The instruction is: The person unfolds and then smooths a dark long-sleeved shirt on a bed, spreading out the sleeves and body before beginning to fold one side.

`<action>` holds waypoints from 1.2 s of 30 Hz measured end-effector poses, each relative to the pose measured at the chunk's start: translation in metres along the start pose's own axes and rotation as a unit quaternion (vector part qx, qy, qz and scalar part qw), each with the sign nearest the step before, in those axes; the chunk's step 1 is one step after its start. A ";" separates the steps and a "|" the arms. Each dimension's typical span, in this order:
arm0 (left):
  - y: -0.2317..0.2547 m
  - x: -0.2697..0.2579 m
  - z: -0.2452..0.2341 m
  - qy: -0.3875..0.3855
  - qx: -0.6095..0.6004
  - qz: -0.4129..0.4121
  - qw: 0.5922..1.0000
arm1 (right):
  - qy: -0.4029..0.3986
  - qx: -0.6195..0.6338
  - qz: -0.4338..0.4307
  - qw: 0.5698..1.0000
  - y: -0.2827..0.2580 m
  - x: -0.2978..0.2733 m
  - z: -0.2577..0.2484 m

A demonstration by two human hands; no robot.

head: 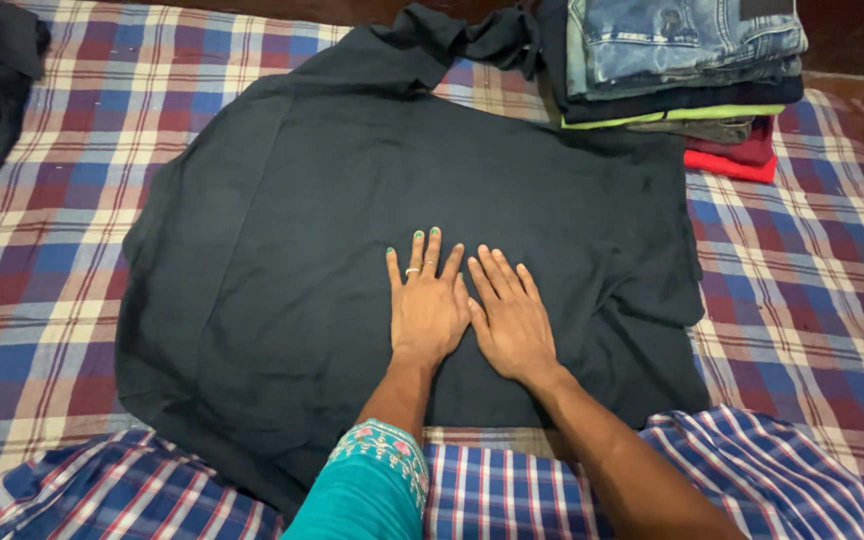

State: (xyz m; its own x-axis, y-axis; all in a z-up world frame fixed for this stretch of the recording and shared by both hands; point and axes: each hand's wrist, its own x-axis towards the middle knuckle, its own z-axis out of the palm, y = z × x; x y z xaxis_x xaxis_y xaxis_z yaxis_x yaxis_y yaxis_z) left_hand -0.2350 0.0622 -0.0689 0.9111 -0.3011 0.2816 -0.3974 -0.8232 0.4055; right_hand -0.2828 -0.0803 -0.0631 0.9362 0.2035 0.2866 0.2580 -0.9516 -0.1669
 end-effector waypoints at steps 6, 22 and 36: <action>0.000 0.001 0.000 0.002 0.003 0.004 1.000 | 0.009 0.008 0.003 1.000 0.000 0.001 0.001; -0.001 0.001 0.000 0.002 0.016 0.010 1.000 | -0.001 0.004 -0.010 1.000 0.000 0.000 0.000; -0.006 0.003 0.011 0.027 0.028 0.020 0.999 | -0.027 0.005 -0.003 1.000 0.065 -0.002 -0.021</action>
State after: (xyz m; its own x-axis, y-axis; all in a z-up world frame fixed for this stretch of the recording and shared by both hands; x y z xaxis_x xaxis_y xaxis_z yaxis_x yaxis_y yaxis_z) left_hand -0.2290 0.0614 -0.0802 0.8870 -0.3087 0.3436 -0.4247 -0.8375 0.3440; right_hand -0.2725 -0.1475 -0.0551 0.9459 0.2226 0.2362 0.2666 -0.9480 -0.1740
